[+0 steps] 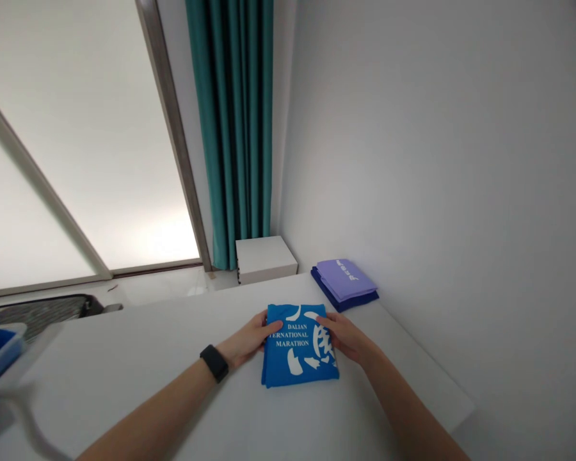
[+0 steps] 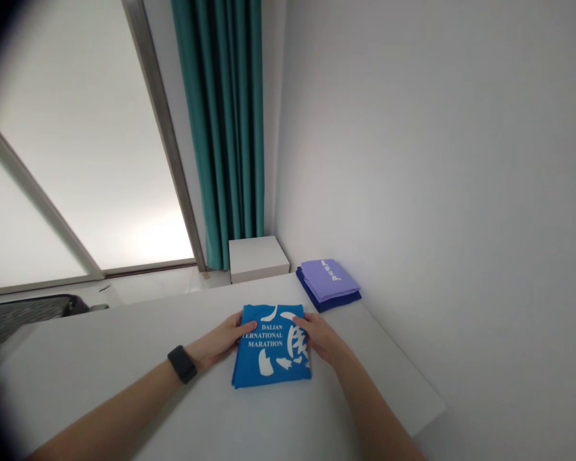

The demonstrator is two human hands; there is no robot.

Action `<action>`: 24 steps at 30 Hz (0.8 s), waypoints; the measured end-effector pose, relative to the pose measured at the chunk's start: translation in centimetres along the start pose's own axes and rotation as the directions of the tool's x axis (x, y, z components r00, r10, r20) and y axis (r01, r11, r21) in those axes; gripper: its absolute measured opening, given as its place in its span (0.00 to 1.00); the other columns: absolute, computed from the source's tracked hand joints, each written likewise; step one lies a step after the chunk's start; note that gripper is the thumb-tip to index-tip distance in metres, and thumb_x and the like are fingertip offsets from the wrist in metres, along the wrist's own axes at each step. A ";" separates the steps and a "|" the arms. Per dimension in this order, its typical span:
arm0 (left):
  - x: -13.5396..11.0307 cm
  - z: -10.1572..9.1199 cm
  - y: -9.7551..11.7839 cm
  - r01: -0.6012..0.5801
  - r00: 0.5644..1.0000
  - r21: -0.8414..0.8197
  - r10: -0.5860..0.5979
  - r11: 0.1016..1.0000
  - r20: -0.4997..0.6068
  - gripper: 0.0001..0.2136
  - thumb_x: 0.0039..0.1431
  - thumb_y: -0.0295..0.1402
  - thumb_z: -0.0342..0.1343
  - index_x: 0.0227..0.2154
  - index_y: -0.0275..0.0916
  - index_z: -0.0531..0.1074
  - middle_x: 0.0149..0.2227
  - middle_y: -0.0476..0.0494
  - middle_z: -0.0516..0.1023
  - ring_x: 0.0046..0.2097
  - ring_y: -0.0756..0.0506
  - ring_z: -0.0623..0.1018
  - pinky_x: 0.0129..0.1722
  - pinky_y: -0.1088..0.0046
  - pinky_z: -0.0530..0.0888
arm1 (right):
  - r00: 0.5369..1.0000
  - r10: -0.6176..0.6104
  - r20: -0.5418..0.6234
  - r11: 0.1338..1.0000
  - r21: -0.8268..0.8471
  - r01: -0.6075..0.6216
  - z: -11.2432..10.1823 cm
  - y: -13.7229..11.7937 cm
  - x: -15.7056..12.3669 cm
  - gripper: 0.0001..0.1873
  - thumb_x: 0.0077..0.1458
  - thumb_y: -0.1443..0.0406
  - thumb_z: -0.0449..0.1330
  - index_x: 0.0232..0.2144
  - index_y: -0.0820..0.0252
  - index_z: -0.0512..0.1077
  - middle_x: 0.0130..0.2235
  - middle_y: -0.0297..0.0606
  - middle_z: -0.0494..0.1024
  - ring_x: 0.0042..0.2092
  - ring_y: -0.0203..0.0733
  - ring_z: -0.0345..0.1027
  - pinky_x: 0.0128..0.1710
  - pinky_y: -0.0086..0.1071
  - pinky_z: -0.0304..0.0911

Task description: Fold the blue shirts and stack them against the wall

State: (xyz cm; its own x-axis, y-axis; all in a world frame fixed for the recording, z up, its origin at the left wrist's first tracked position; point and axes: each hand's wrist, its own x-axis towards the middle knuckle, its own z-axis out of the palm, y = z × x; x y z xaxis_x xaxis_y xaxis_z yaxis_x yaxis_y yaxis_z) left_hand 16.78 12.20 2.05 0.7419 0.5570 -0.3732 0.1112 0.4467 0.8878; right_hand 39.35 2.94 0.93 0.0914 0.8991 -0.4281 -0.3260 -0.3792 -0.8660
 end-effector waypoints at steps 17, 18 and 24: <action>1.0 3.3 2.1 -0.034 0.999 0.073 0.035 0.997 -0.021 0.28 0.55 0.48 0.62 0.55 0.41 0.65 0.46 0.36 0.78 0.41 0.40 0.80 0.32 0.68 0.77 | 0.973 -0.205 -0.103 0.976 -0.098 0.195 -0.7 -3.4 -5.8 0.23 0.45 0.57 0.69 0.44 0.56 0.71 0.40 0.38 0.81 0.40 0.46 0.77 0.42 0.41 0.73; 1.4 3.7 2.4 -0.042 0.998 0.083 0.045 0.996 -0.033 0.28 0.55 0.48 0.61 0.55 0.41 0.65 0.45 0.37 0.79 0.40 0.41 0.80 0.30 0.70 0.76 | 0.973 -0.196 -0.122 0.975 -0.126 0.181 -1.0 -4.3 -5.7 0.21 0.46 0.59 0.68 0.43 0.56 0.71 0.40 0.38 0.82 0.39 0.46 0.77 0.40 0.40 0.74; 3.6 5.9 4.9 -0.067 0.995 0.000 0.067 0.998 -0.069 0.20 0.58 0.41 0.60 0.51 0.39 0.68 0.43 0.38 0.79 0.35 0.45 0.79 0.28 0.74 0.75 | 0.955 -0.188 -0.229 0.954 -0.275 0.122 -2.8 -8.7 -4.1 0.14 0.49 0.68 0.65 0.40 0.59 0.73 0.34 0.39 0.82 0.34 0.45 0.77 0.35 0.39 0.75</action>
State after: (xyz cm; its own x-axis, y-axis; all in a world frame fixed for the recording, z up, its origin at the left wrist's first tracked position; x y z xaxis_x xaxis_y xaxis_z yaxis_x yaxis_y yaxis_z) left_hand 23.87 12.25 6.62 0.7002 0.6326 -0.3310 0.0611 0.4088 0.9106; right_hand 44.43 1.96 9.53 0.3642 0.8798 -0.3056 -0.0415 -0.3124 -0.9490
